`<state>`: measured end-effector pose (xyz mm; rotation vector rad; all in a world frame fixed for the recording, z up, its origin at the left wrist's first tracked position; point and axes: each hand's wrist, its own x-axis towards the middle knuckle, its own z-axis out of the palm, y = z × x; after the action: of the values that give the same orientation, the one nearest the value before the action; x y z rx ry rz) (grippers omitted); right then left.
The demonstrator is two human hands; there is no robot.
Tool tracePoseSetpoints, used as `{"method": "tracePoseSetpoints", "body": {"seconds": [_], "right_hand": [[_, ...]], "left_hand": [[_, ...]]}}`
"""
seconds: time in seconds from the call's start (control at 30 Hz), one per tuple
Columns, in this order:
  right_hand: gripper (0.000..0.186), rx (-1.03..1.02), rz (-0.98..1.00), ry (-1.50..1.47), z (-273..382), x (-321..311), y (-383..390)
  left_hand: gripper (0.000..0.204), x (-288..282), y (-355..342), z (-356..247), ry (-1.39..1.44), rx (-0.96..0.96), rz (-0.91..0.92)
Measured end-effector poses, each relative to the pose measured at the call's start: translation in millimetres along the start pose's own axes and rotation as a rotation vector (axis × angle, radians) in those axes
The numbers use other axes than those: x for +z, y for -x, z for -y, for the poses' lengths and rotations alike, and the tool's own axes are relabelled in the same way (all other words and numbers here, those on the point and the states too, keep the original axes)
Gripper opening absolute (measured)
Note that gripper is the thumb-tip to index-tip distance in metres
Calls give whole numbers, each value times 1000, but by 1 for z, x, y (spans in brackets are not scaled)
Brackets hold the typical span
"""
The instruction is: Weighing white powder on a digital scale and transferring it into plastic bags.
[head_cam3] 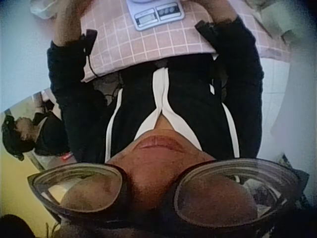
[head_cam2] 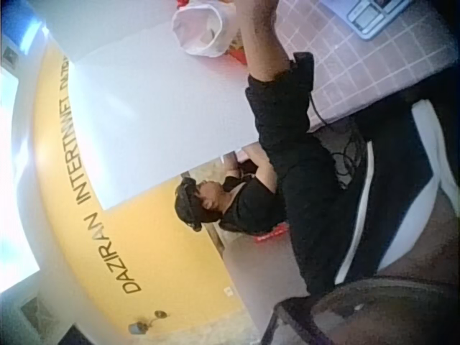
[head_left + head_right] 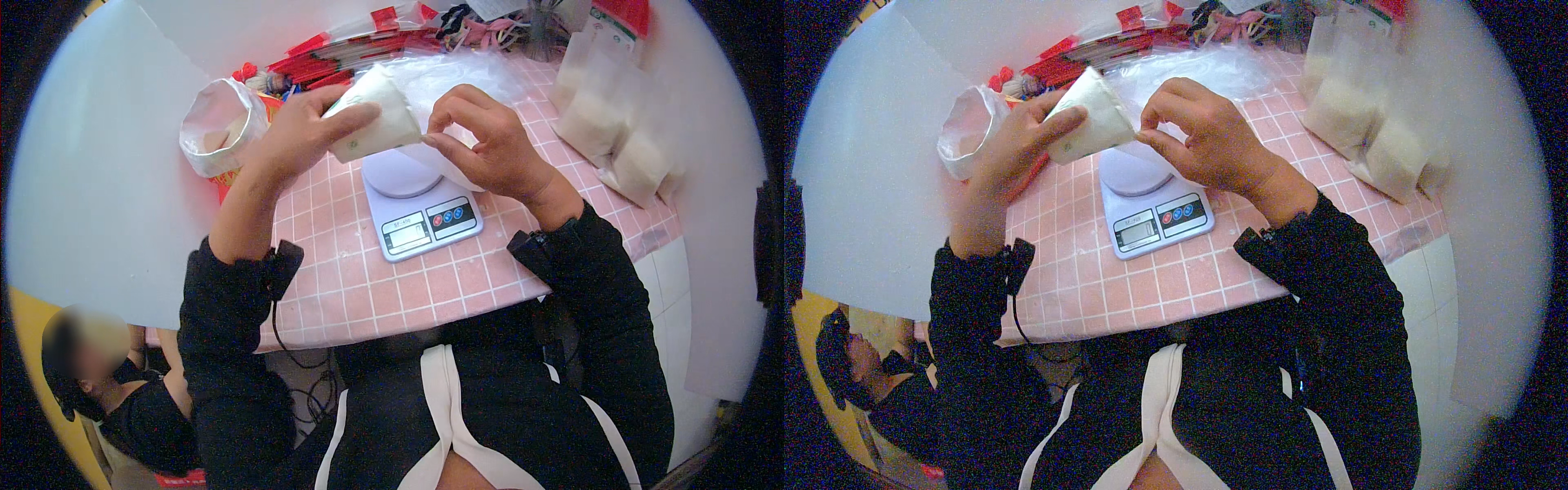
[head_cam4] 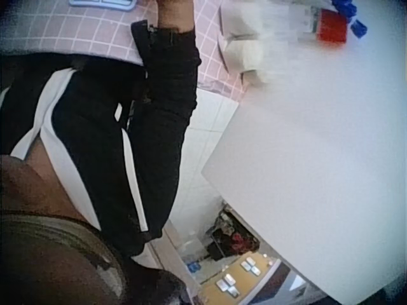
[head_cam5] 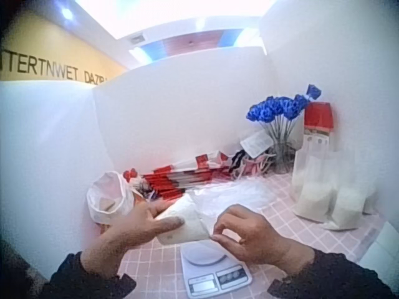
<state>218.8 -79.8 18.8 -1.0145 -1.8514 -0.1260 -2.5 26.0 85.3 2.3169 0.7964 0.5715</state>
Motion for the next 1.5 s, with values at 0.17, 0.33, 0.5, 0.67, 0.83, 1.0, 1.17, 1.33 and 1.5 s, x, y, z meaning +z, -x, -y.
{"method": "tracePoseSetpoints", "body": {"seconds": [0.17, 0.33, 0.5, 0.67, 0.83, 1.0, 1.17, 1.33, 1.5], "right_hand": [[16, -23, -43, -29, 1, 3, -1], [15, 20, -20, -14, 5, 5, 0], [15, 66, 8, -37, 6, 9, 2], [15, 78, 32, -59, 9, 13, -1], [14, 90, 28, -86, 5, 14, 2], [14, 107, 42, -152, 3, 13, 4], [13, 144, 60, -179, 6, 11, 2], [13, 142, 77, -191, 2, 12, 1], [13, 167, 71, -186, -3, 10, 5]], "left_hand": [[46, 11, 31, 44, 827, -320, -118], [53, -6, 70, 73, 1101, -232, -38], [51, -63, 86, 42, 975, -30, -325], [46, -152, 65, 60, 431, -113, -549], [47, -174, 37, 96, -54, -248, -427], [51, -178, 8, 113, -763, -334, -209], [43, -172, -15, 146, -1097, -283, -9], [32, -137, -29, 154, -1122, -200, -28], [37, -110, 21, 135, -207, -373, -139]]}}
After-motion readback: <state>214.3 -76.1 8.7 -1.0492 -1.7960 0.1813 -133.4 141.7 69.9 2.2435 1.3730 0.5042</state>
